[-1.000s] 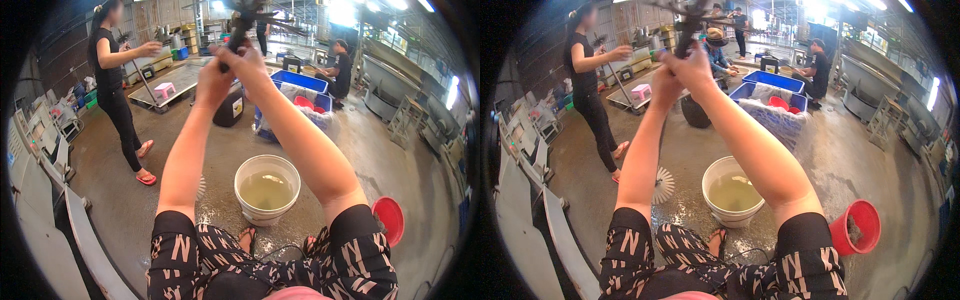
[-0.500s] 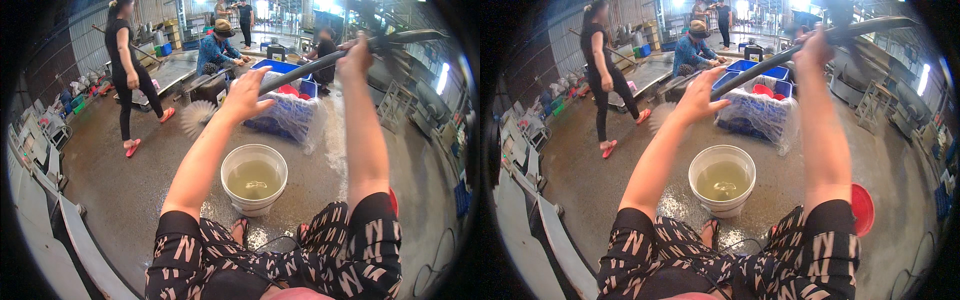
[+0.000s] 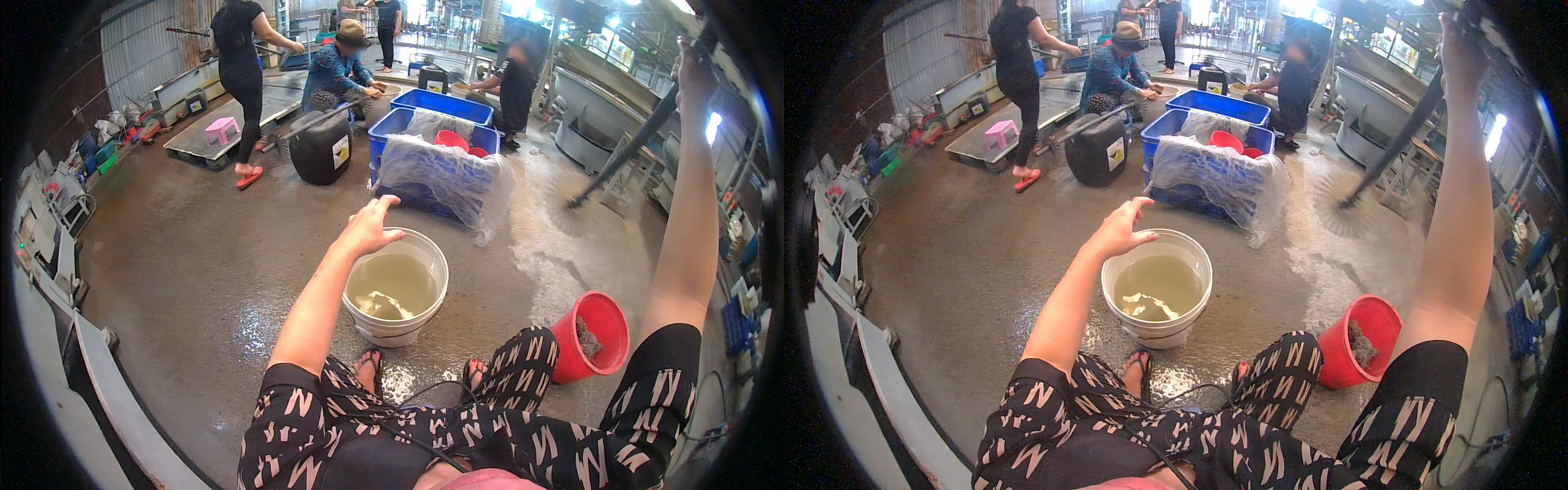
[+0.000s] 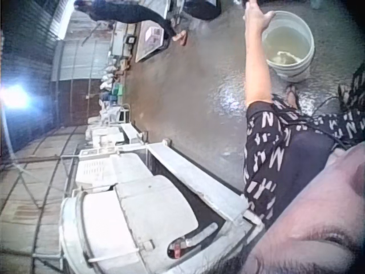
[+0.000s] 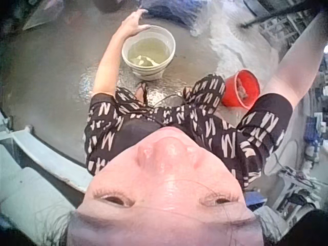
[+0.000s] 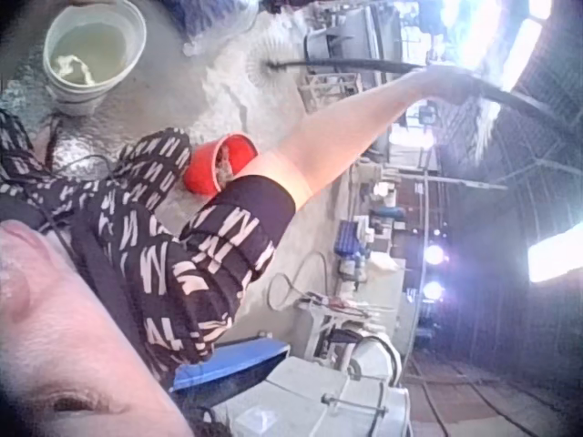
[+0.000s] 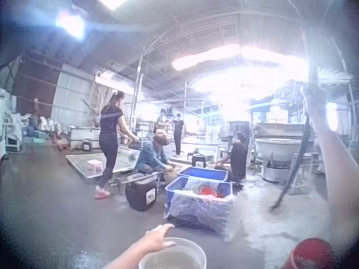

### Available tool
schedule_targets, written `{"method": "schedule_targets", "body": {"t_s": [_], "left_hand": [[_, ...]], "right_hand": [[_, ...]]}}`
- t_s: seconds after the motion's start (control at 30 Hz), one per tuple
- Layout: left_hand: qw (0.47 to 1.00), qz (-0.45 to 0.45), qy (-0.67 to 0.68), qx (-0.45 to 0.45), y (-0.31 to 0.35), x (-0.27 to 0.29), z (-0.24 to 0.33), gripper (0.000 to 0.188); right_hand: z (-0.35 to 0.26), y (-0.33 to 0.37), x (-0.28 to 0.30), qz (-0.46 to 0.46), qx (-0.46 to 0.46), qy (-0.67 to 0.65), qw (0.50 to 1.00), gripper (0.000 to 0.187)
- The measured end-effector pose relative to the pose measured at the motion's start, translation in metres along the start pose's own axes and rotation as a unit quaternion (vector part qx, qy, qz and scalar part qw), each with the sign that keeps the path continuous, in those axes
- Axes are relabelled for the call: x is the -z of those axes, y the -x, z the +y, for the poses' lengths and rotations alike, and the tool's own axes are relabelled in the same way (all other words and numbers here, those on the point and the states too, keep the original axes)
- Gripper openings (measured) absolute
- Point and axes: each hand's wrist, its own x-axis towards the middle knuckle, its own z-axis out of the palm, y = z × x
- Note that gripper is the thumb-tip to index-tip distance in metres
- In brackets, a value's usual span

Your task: The person sits on a small stool and scrubs a long-handled floor brush with a sponge while dipping it into a white bucket of water. They then use the brush to scrub the wet concrete floor in a warehouse-like setting.

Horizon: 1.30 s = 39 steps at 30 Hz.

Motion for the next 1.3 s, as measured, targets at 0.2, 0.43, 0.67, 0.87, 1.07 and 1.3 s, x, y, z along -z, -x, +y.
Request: {"method": "schedule_targets", "body": {"t_s": [0.2,0.43,0.67,0.87,1.07,1.3], "left_hand": [[0.998,-0.028,0.061,0.012,0.004,-0.048,-0.013,0.061],[0.986,-0.085,0.101,0.105,0.042,-0.072,-0.055,0.055],[0.972,-0.094,0.071,0.205,0.069,-0.084,-0.097,0.049],[0.964,-0.137,0.037,0.223,0.068,-0.104,-0.108,0.048],[0.952,-0.198,0.021,0.234,0.052,-0.128,-0.112,0.043],[0.88,-0.431,-0.125,0.154,0.016,-0.216,-0.154,0.055]], "right_hand": [[0.082,0.019,0.003,-0.084,0.508,0.563,0.647,0.022],[0.191,0.187,0.016,-0.389,0.153,0.323,0.849,0.027],[0.178,0.329,0.042,-0.568,-0.008,0.399,0.72,0.02],[0.229,0.41,0.059,-0.632,-0.052,0.406,0.658,0.021],[0.246,0.47,0.067,-0.677,-0.037,0.377,0.631,0.017],[0.263,0.506,0.068,-0.717,0.03,0.328,0.615,0.018]]}}
